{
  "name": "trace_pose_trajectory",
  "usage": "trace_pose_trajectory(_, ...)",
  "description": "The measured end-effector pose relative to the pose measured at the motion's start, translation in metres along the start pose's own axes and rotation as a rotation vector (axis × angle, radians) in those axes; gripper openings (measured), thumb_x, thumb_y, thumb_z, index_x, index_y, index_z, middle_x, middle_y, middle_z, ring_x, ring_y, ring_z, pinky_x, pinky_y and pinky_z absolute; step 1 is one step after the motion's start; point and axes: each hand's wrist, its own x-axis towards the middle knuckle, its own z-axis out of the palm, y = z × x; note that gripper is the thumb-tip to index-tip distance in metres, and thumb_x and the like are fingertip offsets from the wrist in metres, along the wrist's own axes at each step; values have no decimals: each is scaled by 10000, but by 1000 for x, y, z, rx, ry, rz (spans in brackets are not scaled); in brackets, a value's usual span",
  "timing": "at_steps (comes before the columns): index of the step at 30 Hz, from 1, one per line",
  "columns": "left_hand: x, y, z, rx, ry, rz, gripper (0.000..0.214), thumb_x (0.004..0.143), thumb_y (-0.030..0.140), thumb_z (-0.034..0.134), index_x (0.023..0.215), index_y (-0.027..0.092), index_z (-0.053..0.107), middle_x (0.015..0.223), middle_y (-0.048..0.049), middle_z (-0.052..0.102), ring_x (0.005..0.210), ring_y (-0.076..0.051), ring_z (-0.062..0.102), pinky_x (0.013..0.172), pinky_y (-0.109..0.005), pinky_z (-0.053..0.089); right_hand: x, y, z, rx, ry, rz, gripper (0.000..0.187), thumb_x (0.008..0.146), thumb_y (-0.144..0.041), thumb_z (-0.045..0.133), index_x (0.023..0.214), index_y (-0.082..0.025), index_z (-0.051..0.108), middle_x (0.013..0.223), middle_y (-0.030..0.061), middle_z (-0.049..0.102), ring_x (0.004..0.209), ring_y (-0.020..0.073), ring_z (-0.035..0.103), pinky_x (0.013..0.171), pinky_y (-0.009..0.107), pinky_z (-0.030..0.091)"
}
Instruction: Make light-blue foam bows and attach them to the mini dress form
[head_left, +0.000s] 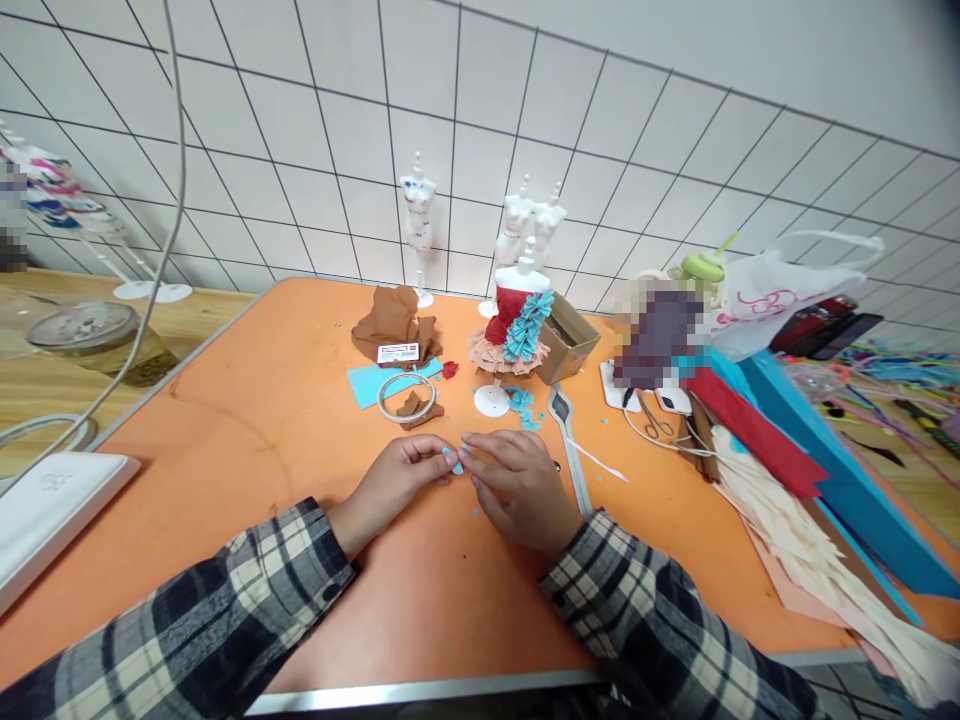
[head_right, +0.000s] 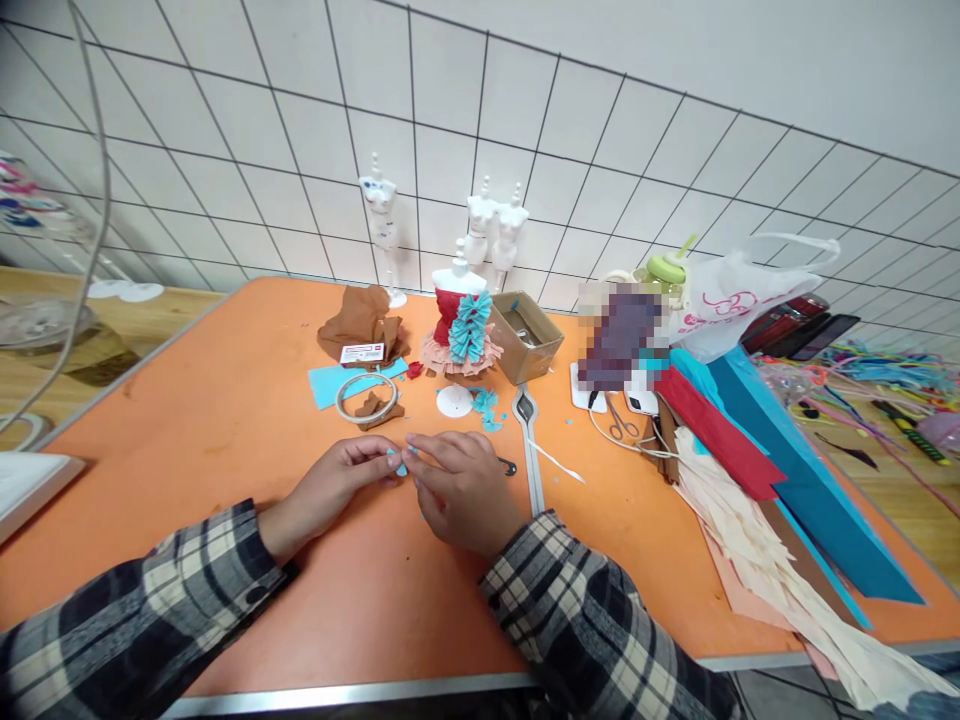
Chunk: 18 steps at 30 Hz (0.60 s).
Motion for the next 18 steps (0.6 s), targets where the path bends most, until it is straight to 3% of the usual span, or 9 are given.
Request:
trace_pose_trajectory(6,1,0,0,48,25,30,180,752,332,683,710,157,681,678,5,645,658,-135,544,657,-242,408,2,-8,-2,-39,-11,-14,356,859,-145,529,1194,-238,604,1313,52,601,1130,244,548,908,447,403)
trace_pose_trajectory(12,0,0,-1,86,-60,-16,170,748,319,690,701,156,700,717,-16,682,710,-157,579,724,-265,429,2,-6,-7,70,195,167,219,859,-161,544,1011,-258,669,1132,35,687,995,206,620,848,404,452)
trace_pose_trajectory(15,0,1,-2,12,-106,-45,167,735,320,715,703,156,709,719,-21,684,716,-158,582,740,-269,440,2,4,-5,169,226,197,295,872,-125,497,1104,-257,622,1102,47,688,1041,203,617,882,401,478)
trace_pose_trajectory(18,-1,3,-3,-192,-165,-111,175,731,327,731,742,152,719,745,-36,689,733,-162,599,745,-275,465,1,13,-2,228,203,108,367,870,-93,471,1191,-252,550,1158,63,663,1097,201,596,914,405,486)
